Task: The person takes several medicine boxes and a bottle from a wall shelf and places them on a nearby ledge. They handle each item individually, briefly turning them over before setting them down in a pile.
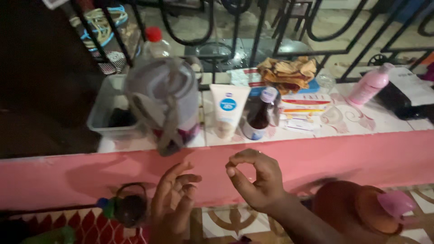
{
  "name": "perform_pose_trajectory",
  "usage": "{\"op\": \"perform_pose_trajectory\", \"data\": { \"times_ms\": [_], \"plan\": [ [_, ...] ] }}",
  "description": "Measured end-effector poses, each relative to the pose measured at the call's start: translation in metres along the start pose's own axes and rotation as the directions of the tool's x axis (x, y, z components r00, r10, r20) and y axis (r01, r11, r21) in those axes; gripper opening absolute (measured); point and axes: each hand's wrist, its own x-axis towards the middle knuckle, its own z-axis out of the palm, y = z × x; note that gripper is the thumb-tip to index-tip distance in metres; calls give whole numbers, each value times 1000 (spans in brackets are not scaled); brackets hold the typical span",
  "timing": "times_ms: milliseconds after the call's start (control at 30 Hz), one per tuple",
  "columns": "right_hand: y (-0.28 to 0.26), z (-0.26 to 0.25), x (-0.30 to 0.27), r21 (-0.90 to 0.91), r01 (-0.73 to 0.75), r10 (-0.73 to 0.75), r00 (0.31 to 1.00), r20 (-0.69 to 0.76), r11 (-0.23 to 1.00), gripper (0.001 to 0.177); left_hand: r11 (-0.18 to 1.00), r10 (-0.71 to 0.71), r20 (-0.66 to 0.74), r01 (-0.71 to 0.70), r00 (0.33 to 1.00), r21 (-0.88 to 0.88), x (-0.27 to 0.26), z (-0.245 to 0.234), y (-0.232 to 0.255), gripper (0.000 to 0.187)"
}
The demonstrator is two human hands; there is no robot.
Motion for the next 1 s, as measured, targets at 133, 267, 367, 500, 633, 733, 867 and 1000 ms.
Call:
{"op": "perform_pose_trajectory", "data": {
  "times_ms": [133,267,367,500,633,733,867,1000],
  "plan": [
    [-21,31,34,45,249,-250,967,41,968,15,972,232,73,-229,970,-53,3,-35,2,62],
    [-47,56,74,94,428,-437,890,129,899,16,886,436,12,-432,900,166,21,-64,21,63],
    [-71,77,107,143,518,-537,822,191,843,14,830,489,145,-510,860,225,40,-97,63,62],
    [-97,90,157,-17,664,-596,682,425,748,25,606,666,130,-634,735,480,56,-121,130,56],
    [-134,121,214,-93,756,-660,618,427,648,37,678,648,41,-601,760,424,85,-143,198,52],
    [-163,146,241,-126,702,-619,687,380,701,50,663,650,-32,-546,759,513,108,-156,233,45],
    [-181,181,262,-179,634,-563,760,324,752,63,314,825,85,-580,558,752,135,-182,255,33],
    [-184,201,288,-382,743,-729,650,216,549,62,-15,858,290,-544,424,839,176,-216,280,28]
  ]
}}
